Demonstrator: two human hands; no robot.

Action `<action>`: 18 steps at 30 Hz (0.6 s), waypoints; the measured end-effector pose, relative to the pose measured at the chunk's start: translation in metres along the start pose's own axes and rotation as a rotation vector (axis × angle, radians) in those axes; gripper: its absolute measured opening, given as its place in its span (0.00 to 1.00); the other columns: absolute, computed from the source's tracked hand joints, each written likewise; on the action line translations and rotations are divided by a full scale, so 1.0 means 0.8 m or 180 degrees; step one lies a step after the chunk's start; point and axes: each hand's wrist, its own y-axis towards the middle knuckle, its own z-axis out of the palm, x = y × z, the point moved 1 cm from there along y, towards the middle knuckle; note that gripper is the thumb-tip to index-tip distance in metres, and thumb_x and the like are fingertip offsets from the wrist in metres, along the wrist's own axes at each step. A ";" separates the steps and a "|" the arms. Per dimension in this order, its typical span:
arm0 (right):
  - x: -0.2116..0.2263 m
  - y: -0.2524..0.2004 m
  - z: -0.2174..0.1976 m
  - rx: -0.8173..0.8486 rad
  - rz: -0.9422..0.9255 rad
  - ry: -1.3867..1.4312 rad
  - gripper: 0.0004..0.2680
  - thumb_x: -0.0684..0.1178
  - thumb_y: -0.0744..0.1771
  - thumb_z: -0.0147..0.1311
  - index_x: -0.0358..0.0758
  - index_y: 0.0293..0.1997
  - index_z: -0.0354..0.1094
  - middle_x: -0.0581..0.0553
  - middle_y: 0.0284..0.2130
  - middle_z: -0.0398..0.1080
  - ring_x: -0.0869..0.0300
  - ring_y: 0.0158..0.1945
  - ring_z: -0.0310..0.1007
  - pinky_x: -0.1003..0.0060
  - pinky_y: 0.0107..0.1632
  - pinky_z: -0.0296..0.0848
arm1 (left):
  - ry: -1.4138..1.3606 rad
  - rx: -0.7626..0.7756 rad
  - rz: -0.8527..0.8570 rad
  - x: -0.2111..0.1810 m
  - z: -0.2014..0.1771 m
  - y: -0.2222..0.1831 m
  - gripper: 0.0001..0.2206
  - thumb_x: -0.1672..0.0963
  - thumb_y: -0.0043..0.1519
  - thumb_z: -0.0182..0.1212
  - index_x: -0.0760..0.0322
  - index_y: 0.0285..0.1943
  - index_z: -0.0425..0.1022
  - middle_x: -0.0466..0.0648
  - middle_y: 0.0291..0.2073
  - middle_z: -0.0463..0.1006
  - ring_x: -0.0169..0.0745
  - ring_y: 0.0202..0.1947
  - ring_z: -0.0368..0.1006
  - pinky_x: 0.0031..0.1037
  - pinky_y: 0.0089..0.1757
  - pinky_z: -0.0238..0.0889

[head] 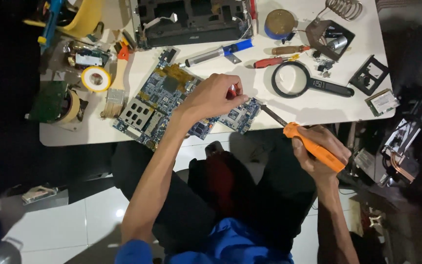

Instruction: The person is desoldering components from a computer motherboard using a soldering iron and a desoldering pump on a repair bench.

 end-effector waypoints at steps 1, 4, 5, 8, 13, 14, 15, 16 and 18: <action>0.001 0.001 0.001 0.0011 -0.0001 -0.0011 0.07 0.39 0.64 0.69 0.24 0.42 0.78 0.32 0.24 0.72 0.48 0.22 0.71 0.61 0.30 0.70 | 0.0022 0.0048 -0.0040 0.000 0.000 0.000 0.08 0.56 0.62 0.59 0.67 0.39 0.79 0.56 0.24 0.80 0.49 0.27 0.77 0.37 0.34 0.71; 0.001 0.001 0.004 0.0014 -0.0025 -0.0045 0.07 0.37 0.65 0.68 0.23 0.42 0.78 0.32 0.24 0.72 0.48 0.23 0.72 0.61 0.31 0.69 | 0.0034 0.0083 -0.0067 0.002 0.000 0.000 0.08 0.55 0.62 0.58 0.66 0.39 0.79 0.55 0.24 0.80 0.49 0.27 0.77 0.38 0.34 0.70; 0.001 0.000 0.005 -0.0007 -0.0043 -0.0066 0.06 0.36 0.65 0.68 0.22 0.43 0.78 0.33 0.25 0.73 0.48 0.24 0.72 0.61 0.32 0.70 | 0.0035 0.0079 -0.0052 0.003 0.001 0.001 0.08 0.55 0.61 0.59 0.66 0.39 0.79 0.55 0.24 0.80 0.49 0.26 0.77 0.39 0.34 0.70; -0.007 -0.005 0.001 0.0065 0.0057 -0.0081 0.07 0.38 0.65 0.68 0.24 0.42 0.78 0.32 0.26 0.73 0.47 0.24 0.73 0.60 0.32 0.70 | 0.0050 0.0093 -0.0053 0.003 0.001 0.000 0.08 0.55 0.61 0.59 0.65 0.38 0.79 0.54 0.23 0.80 0.49 0.25 0.78 0.38 0.34 0.70; -0.004 -0.004 0.001 0.0088 0.0142 -0.0142 0.06 0.39 0.65 0.68 0.27 0.41 0.78 0.34 0.27 0.75 0.47 0.25 0.73 0.62 0.32 0.70 | 0.0044 0.0053 -0.0022 0.008 0.003 0.001 0.08 0.55 0.61 0.60 0.65 0.38 0.79 0.53 0.23 0.79 0.48 0.25 0.77 0.39 0.34 0.71; -0.004 -0.004 0.001 0.0071 0.0158 -0.0124 0.07 0.41 0.65 0.68 0.28 0.41 0.78 0.35 0.27 0.75 0.49 0.25 0.74 0.63 0.32 0.71 | 0.0026 0.0071 -0.0005 0.010 0.003 0.002 0.08 0.55 0.61 0.60 0.65 0.39 0.79 0.53 0.23 0.79 0.47 0.25 0.77 0.39 0.35 0.71; -0.006 -0.006 0.001 0.0075 0.0158 -0.0122 0.07 0.41 0.65 0.68 0.28 0.41 0.78 0.35 0.27 0.75 0.49 0.25 0.74 0.63 0.32 0.71 | 0.0024 0.0067 -0.0008 0.008 0.002 0.001 0.08 0.55 0.61 0.60 0.65 0.39 0.79 0.53 0.23 0.79 0.47 0.25 0.77 0.39 0.35 0.71; -0.008 -0.007 0.000 0.0109 0.0173 -0.0164 0.07 0.40 0.65 0.69 0.27 0.42 0.78 0.34 0.27 0.75 0.48 0.25 0.74 0.62 0.31 0.70 | 0.0031 0.0074 -0.0007 0.006 0.000 0.000 0.08 0.55 0.61 0.60 0.65 0.38 0.79 0.53 0.23 0.79 0.47 0.24 0.77 0.39 0.35 0.71; -0.008 -0.007 -0.002 0.0148 0.0187 -0.0205 0.07 0.38 0.65 0.69 0.27 0.42 0.78 0.33 0.28 0.75 0.46 0.25 0.75 0.62 0.30 0.70 | 0.0035 0.0076 -0.0009 0.005 0.001 -0.001 0.08 0.55 0.61 0.59 0.65 0.38 0.79 0.53 0.22 0.79 0.47 0.24 0.77 0.40 0.35 0.71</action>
